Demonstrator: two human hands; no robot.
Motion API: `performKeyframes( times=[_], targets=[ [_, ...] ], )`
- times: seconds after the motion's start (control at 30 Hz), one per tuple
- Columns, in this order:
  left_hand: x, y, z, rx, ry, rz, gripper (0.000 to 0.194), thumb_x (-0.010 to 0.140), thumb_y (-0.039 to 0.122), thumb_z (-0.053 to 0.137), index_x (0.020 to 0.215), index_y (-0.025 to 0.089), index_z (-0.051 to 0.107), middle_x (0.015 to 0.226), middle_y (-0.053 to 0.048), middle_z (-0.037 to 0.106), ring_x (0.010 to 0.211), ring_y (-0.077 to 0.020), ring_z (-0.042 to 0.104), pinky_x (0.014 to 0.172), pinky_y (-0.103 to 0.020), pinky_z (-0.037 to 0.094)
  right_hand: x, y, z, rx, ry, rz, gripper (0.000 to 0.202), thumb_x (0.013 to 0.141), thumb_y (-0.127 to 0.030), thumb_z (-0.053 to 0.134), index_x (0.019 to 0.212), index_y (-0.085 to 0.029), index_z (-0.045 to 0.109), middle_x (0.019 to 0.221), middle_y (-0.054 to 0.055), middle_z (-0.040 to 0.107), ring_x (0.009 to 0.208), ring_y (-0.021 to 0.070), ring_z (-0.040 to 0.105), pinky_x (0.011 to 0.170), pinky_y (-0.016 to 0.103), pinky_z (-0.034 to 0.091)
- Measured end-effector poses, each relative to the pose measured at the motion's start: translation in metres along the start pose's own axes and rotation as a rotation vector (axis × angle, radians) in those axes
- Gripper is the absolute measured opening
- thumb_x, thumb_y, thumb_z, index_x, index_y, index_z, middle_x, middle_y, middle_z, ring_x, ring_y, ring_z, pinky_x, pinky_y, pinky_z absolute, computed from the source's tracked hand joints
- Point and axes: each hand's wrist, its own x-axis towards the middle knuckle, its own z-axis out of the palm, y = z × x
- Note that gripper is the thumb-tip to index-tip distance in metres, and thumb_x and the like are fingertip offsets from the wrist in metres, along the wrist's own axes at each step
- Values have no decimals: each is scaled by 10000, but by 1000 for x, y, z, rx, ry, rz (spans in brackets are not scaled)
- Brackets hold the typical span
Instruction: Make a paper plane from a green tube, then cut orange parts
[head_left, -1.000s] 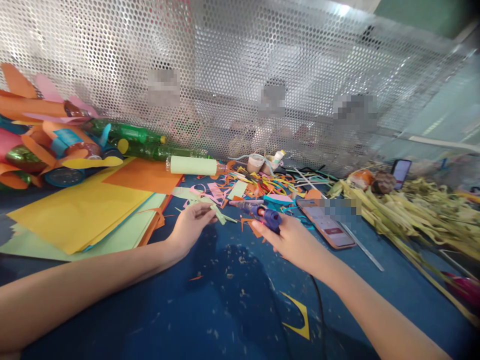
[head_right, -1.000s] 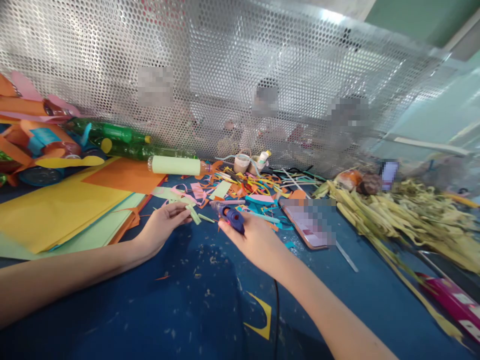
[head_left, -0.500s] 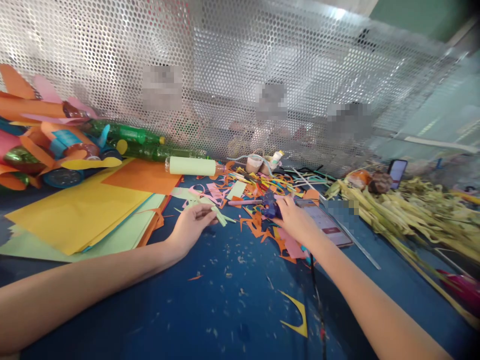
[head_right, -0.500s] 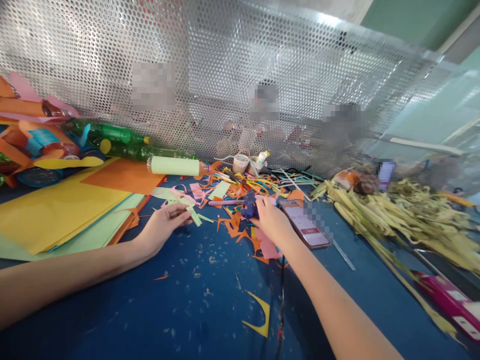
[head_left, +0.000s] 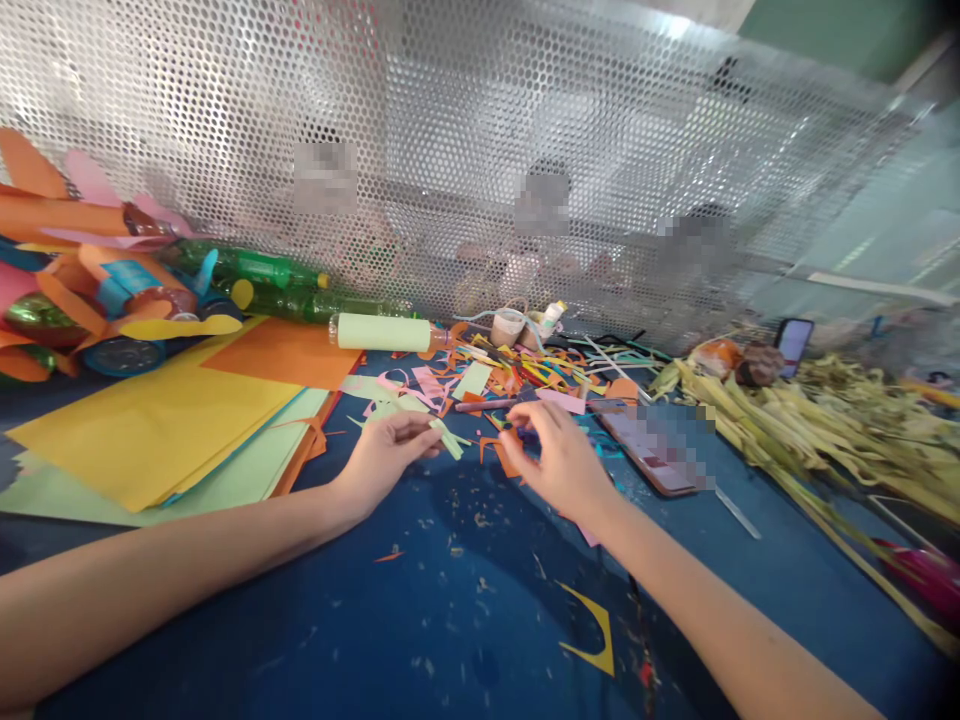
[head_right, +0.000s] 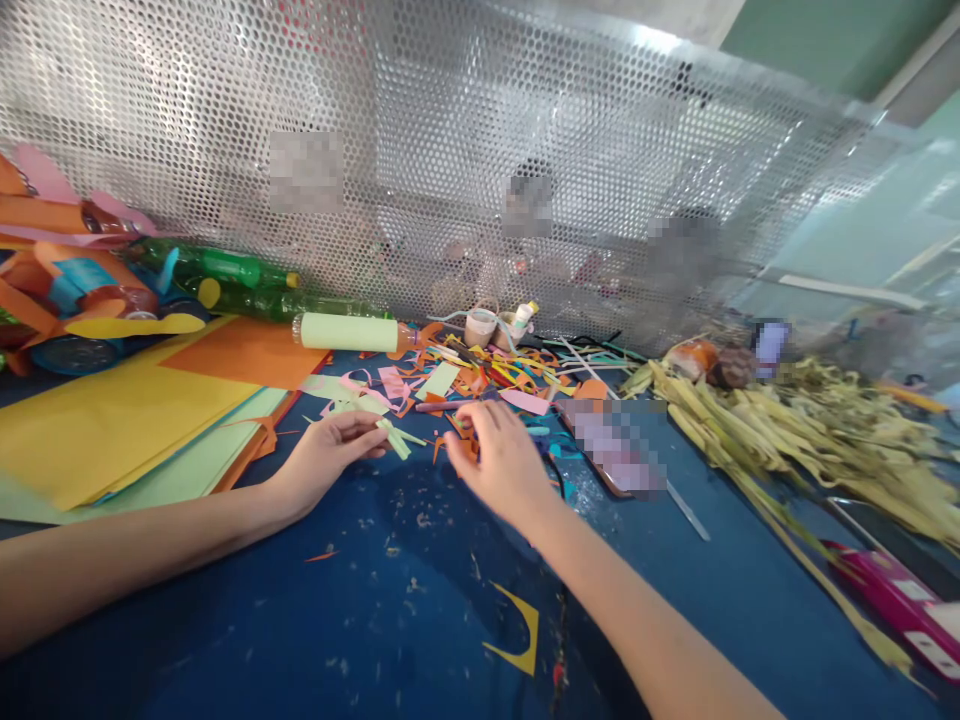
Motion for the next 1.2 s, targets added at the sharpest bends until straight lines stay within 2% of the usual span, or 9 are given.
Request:
performKeyframes(
  times=[0.13,0.2,0.3,0.67,0.9,1.2],
  targets=[
    [-4,1,1,-5,-85,15,182,699,281,675,825,162,623,758,7,667,724,-121,624,730,-237,510,-11,-31,18,481,-152,175,342,783,-374,588,1062,-208,481,948,52,609,860,182,589,773,332,486],
    [-6,0,2,-6,-116,15,180,702,279,672,830,163,623,768,-1,679,725,-127,627,734,-246,511,-15,-33,28,663,-191,237,316,788,-386,585,1034,-206,501,923,47,621,815,167,605,739,315,502],
    [-6,0,2,10,-119,9,187,693,282,677,832,167,626,768,-4,688,716,-139,634,738,-270,517,-18,-28,39,813,-194,278,235,791,-368,584,940,-194,532,868,40,620,775,158,605,708,301,503],
    [-8,1,2,85,-131,36,191,694,283,682,853,186,640,800,1,697,726,-141,644,698,-244,513,-16,-25,39,881,-169,310,122,791,-300,576,823,-189,538,749,-4,567,680,128,549,631,256,453],
    [-7,3,2,146,-178,110,158,711,262,663,841,178,632,855,-10,690,805,-143,630,788,-257,488,-16,-23,41,875,-128,304,119,805,-305,555,834,-192,534,739,-7,544,672,127,534,617,249,455],
    [-10,6,4,174,-221,93,107,728,247,639,779,170,584,850,-24,679,792,-141,628,817,-302,484,-15,-23,37,862,-73,281,93,811,-287,543,846,-200,546,794,7,545,741,136,542,669,254,477]
  ],
)
